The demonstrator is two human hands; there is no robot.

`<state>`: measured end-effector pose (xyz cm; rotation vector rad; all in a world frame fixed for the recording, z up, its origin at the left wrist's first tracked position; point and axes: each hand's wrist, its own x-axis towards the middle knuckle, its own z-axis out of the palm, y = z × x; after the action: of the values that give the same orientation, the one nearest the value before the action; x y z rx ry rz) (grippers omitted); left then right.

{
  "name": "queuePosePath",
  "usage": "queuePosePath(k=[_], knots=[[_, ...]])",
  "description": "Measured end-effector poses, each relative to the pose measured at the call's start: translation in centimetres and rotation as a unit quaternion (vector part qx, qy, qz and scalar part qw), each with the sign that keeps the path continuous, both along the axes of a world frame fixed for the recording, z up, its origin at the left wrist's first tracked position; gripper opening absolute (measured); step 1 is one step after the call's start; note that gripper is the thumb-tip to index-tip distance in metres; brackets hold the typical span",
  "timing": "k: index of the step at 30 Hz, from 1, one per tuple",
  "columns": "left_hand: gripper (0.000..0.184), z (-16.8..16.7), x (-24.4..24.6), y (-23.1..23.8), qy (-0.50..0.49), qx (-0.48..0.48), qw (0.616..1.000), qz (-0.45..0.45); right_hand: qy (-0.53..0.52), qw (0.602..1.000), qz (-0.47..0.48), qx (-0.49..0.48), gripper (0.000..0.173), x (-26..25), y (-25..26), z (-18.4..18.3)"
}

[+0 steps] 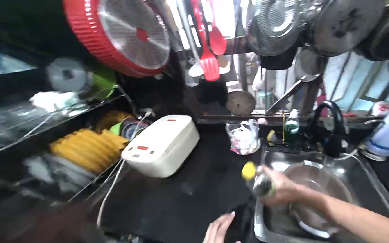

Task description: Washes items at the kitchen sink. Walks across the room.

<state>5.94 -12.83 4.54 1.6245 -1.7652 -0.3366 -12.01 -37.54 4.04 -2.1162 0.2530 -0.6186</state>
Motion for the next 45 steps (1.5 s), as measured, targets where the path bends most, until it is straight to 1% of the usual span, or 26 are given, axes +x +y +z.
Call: queuePosePath(k=[2, 4, 6, 7, 9, 11, 12, 14, 15, 16, 17, 18, 19, 20, 21, 22, 23, 24, 25, 26, 28, 31, 34, 38, 42, 45], knots=[[0.049, 0.5, 0.9, -3.1, -0.130, -0.147, 0.979, -0.048, 0.013, 0.997, 0.073, -0.001, 0.070, -1.9, 3.6, -0.4], [0.048, 0.1, 1.1, -5.8, -0.246, -0.260, 0.928, -0.104, 0.042, 0.994, 0.097, 0.020, 0.072, -3.9, 6.1, -1.0], [0.044, -0.7, 0.5, -8.4, -0.315, -0.344, 0.871, -0.153, 0.067, 0.994, 0.084, 0.033, 0.072, -5.9, 7.4, -1.5], [0.042, -0.9, 0.0, -9.7, -0.325, -0.377, 0.849, -0.179, 0.079, 0.994, 0.071, 0.034, 0.071, -7.0, 7.7, -1.6], [0.040, -0.7, -1.7, -12.2, -0.304, -0.418, 0.823, -0.237, 0.103, 0.994, 0.036, 0.027, 0.074, -9.0, 8.2, -1.4], [0.038, -0.7, -4.4, -14.6, -0.250, -0.444, 0.817, -0.269, 0.094, 0.995, -0.009, 0.027, 0.078, -11.1, 8.5, -1.3], [0.037, -0.8, -5.9, -15.4, -0.224, -0.444, 0.825, -0.269, 0.084, 0.995, -0.041, 0.025, 0.080, -12.0, 8.7, -1.6], [0.043, -0.8, -8.7, -16.5, -0.200, -0.384, 0.868, -0.243, 0.089, 0.986, -0.138, 0.009, 0.083, -13.8, 9.2, -2.1], [0.047, -0.5, -10.1, -16.7, -0.209, -0.299, 0.904, -0.222, 0.106, 0.976, -0.192, -0.005, 0.084, -14.6, 9.3, -2.2], [0.051, 0.5, -11.5, -16.4, -0.222, -0.151, 0.941, -0.205, 0.136, 0.962, -0.235, -0.017, 0.085, -15.5, 9.2, -2.4], [0.056, 2.1, -12.8, -16.6, -0.224, 0.035, 0.955, -0.193, 0.171, 0.948, -0.267, -0.028, 0.085, -16.3, 8.9, -2.7], [0.058, 3.2, -14.1, -17.5, -0.206, 0.182, 0.945, -0.178, 0.198, 0.935, -0.292, -0.044, 0.085, -17.2, 8.6, -3.0], [0.058, 3.7, -15.2, -18.5, -0.167, 0.293, 0.928, -0.159, 0.225, 0.922, -0.310, -0.056, 0.084, -18.1, 8.3, -3.0], [0.057, 3.8, -16.0, -19.5, -0.105, 0.368, 0.914, -0.135, 0.246, 0.910, -0.326, -0.067, 0.083, -19.1, 8.0, -3.0], [0.054, 3.0, -16.5, -20.2, -0.014, 0.419, 0.902, -0.108, 0.262, 0.901, -0.340, -0.067, 0.083, -20.2, 7.7, -2.9], [0.055, 1.8, -16.8, -20.8, 0.117, 0.455, 0.879, -0.081, 0.278, 0.892, -0.352, -0.052, 0.083, -21.3, 7.5, -2.6], [0.056, 1.1, -17.0, -21.2, 0.243, 0.489, 0.836, -0.061, 0.284, 0.886, -0.366, -0.031, 0.083, -22.6, 7.4, -2.2], [0.055, 0.8, -17.3, -21.4, 0.325, 0.502, 0.800, -0.052, 0.273, 0.885, -0.377, -0.014, 0.082, -24.0, 7.4, -2.1], [0.053, 0.8, -17.8, -21.4, 0.368, 0.496, 0.785, -0.049, 0.254, 0.887, -0.386, -0.001, 0.082, -25.3, 7.3, -2.0], [0.050, 0.8, -18.6, -21.1, 0.384, 0.480, 0.786, -0.056, 0.240, 0.889, -0.391, 0.007, 0.082, -26.6, 7.2, -2.1], [0.044, 0.9, -20.3, -20.5, 0.378, 0.442, 0.809, -0.086, 0.233, 0.892, -0.387, 0.018, 0.083, -28.8, 6.8, -2.1], [0.035, 0.0, -22.1, -19.8, 0.330, 0.375, 0.851, -0.160, 0.235, 0.894, -0.382, 0.022, 0.083, -31.3, 6.2, -1.8], [0.034, -1.8, -24.0, -19.0, 0.340, 0.284, 0.875, -0.193, 0.263, 0.889, -0.376, -0.015, 0.081, -32.8, 6.2, -0.6], [0.038, -2.6, -26.3, -17.4, 0.421, 0.215, 0.870, -0.142, 0.265, 0.888, -0.367, -0.082, 0.081, -33.7, 6.1, 0.7], [0.053, -2.0, -27.0, -16.9, 0.429, 0.178, 0.875, -0.134, 0.295, 0.886, -0.336, -0.124, 0.083, -33.8, 5.4, 2.1], [0.055, -1.5, -26.7, -17.3, 0.436, 0.161, 0.875, -0.132, 0.310, 0.876, -0.331, -0.164, 0.084, -33.5, 4.6, 2.0]])
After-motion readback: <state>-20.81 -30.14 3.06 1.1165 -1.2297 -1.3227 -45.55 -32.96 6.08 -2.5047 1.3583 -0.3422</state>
